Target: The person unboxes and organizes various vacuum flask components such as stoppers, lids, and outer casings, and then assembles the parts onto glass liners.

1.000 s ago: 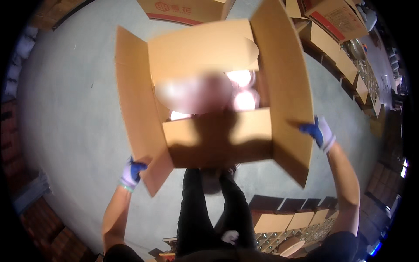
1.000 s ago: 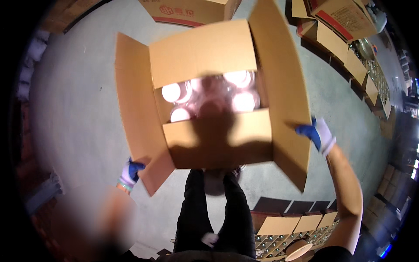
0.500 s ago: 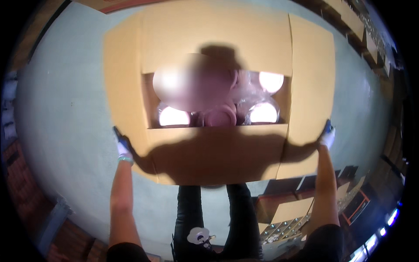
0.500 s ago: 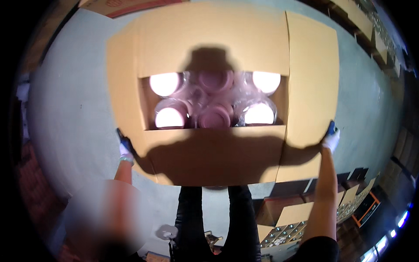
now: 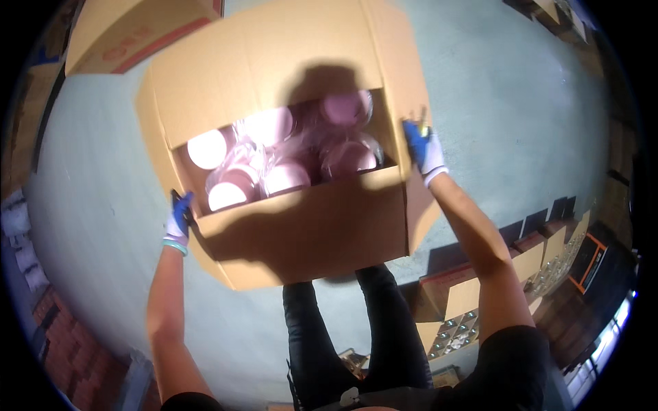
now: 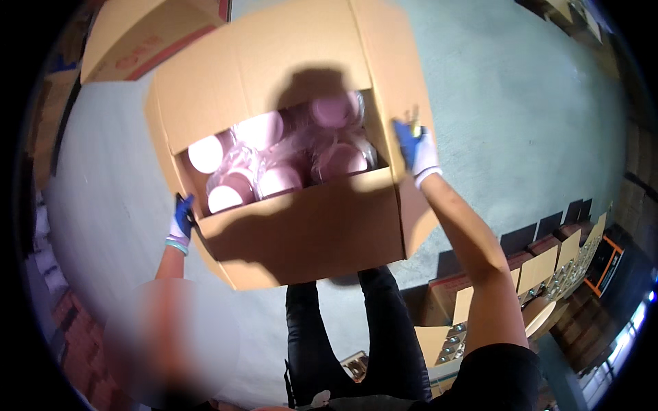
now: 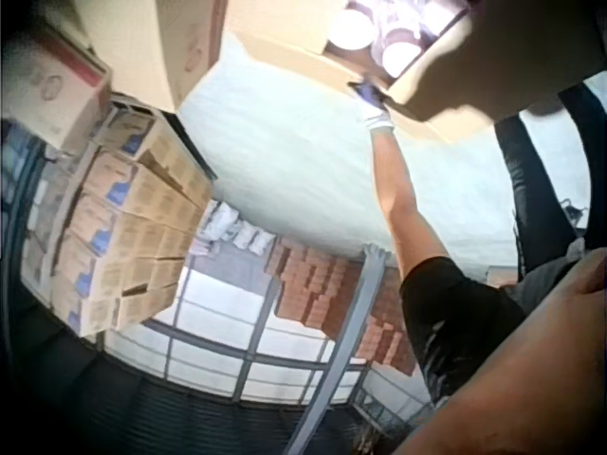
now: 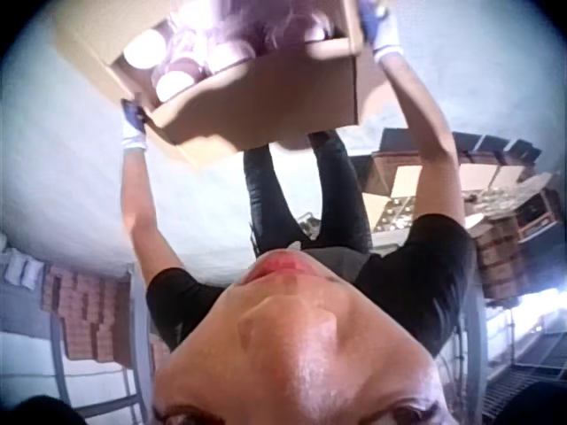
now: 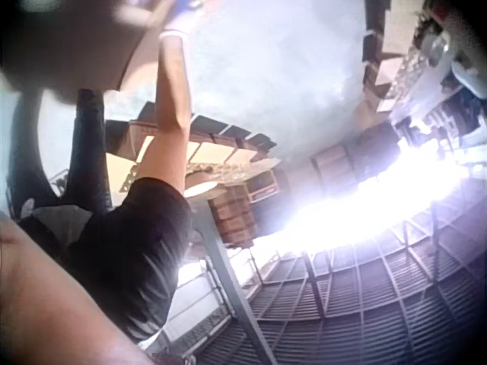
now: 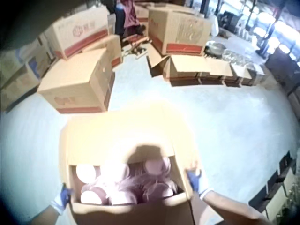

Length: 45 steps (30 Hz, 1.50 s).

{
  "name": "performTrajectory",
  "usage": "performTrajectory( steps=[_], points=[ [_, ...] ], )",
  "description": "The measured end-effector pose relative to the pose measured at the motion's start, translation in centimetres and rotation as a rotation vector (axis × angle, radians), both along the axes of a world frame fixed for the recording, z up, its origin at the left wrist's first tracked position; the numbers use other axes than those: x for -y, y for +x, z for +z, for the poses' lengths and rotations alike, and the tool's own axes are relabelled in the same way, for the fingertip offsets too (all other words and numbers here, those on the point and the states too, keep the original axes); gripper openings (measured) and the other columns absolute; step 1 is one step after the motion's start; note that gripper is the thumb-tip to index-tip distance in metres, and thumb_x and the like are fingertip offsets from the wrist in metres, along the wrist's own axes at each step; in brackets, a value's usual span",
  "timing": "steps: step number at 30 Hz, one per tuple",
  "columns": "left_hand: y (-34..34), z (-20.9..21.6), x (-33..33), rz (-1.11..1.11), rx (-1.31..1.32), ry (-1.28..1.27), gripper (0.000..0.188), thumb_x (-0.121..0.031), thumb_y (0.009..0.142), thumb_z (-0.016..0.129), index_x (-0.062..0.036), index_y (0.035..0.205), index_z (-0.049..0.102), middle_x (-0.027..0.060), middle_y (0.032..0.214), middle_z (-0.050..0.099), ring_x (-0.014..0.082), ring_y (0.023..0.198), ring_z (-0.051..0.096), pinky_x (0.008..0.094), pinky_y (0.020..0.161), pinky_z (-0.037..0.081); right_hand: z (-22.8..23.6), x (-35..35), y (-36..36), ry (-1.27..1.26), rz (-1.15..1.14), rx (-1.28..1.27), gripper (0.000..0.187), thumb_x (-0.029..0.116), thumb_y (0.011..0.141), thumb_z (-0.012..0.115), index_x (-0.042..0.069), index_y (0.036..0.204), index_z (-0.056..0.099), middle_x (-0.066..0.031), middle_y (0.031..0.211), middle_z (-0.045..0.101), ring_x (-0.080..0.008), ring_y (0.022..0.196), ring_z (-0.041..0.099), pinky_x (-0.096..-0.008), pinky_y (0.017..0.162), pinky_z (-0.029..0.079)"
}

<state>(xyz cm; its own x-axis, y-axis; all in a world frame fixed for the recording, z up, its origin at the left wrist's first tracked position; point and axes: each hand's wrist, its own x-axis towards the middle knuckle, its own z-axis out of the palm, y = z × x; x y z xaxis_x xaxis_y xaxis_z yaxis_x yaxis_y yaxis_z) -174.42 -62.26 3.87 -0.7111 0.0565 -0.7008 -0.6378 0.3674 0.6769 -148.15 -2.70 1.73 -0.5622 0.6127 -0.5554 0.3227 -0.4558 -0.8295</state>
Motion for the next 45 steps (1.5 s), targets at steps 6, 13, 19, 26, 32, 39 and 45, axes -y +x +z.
performTrajectory(
  steps=[6,13,19,26,32,39,45],
  points=[
    [1.3,-0.1,-9.9,0.02,0.034,-0.288,0.047,-0.036,0.089,0.068,0.0006,0.119,0.062,0.0059,0.09,0.067,0.0195,0.073,0.06,0.0352,0.067,0.051,2.9,3.9,-2.9,0.505,0.225,0.753,0.061,0.031,0.078,0.071,0.002,0.125,0.045,-0.0303,0.112,0.063,-0.0465,0.108,0.061,-0.0476,0.092,0.048],
    [-0.3,0.0,-6.4,-0.27,-0.203,-0.497,0.042,-0.039,0.09,0.064,0.0017,0.101,0.066,0.0088,0.079,0.065,0.0176,0.064,0.055,0.0369,0.056,0.047,3.3,4.0,-3.8,0.53,0.291,0.595,0.035,0.022,0.09,0.055,0.003,0.119,0.049,-0.0284,0.112,0.064,-0.0475,0.105,0.061,-0.0516,0.088,0.05],
    [4.6,8.4,-12.4,-0.189,-0.219,-0.251,0.033,-0.015,0.092,0.067,0.0085,0.113,0.06,0.0073,0.099,0.064,0.018,0.078,0.058,0.0346,0.067,0.051,3.9,1.1,9.8,0.386,0.148,0.549,0.03,0.01,0.085,0.054,0.005,0.113,0.047,-0.0305,0.096,0.066,-0.0479,0.095,0.062,-0.0548,0.086,0.048],
    [18.4,25.3,-33.0,-0.547,-0.386,-0.429,0.038,-0.024,0.092,0.069,0.0115,0.105,0.065,0.0067,0.09,0.066,0.014,0.071,0.056,0.0318,0.062,0.05,8.9,-2.9,33.7,0.157,-0.303,0.524,0.04,0.022,0.082,0.067,0.008,0.116,0.053,-0.0267,0.101,0.067,-0.0476,0.1,0.061,-0.0526,0.086,0.048],
    [23.1,38.6,-51.7,-0.728,-0.335,-0.608,0.049,-0.041,0.09,0.068,-0.018,0.133,0.06,0.019,0.098,0.072,0.036,0.068,0.068,0.0512,0.06,0.054,27.2,-17.4,51.2,0.244,-0.616,0.342,0.041,0.022,0.082,0.073,0.008,0.116,0.056,-0.0237,0.099,0.068,-0.0433,0.099,0.064,-0.0446,0.079,0.051],
    [42.7,48.9,-79.0,-0.876,-0.573,0.195,0.038,-0.027,0.091,0.069,0.0042,0.114,0.065,0.0094,0.094,0.068,0.0184,0.075,0.061,0.0339,0.067,0.051,50.6,-25.4,66.5,0.676,-0.957,0.587,0.036,0.023,0.077,0.078,0.008,0.103,0.06,-0.0205,0.086,0.065,-0.0451,0.084,0.062,-0.0434,0.065,0.051],
    [54.6,49.3,-100.7,-1.134,-0.525,0.416,0.031,-0.025,0.095,0.064,0.0049,0.088,0.065,0.0004,0.078,0.059,0.0108,0.069,0.052,0.0277,0.06,0.044,61.1,-31.4,74.4,0.731,-1.208,0.69,0.039,0.021,0.074,0.081,0.006,0.104,0.059,-0.0178,0.086,0.066,-0.0421,0.081,0.063,-0.0394,0.068,0.051]
  ],
)
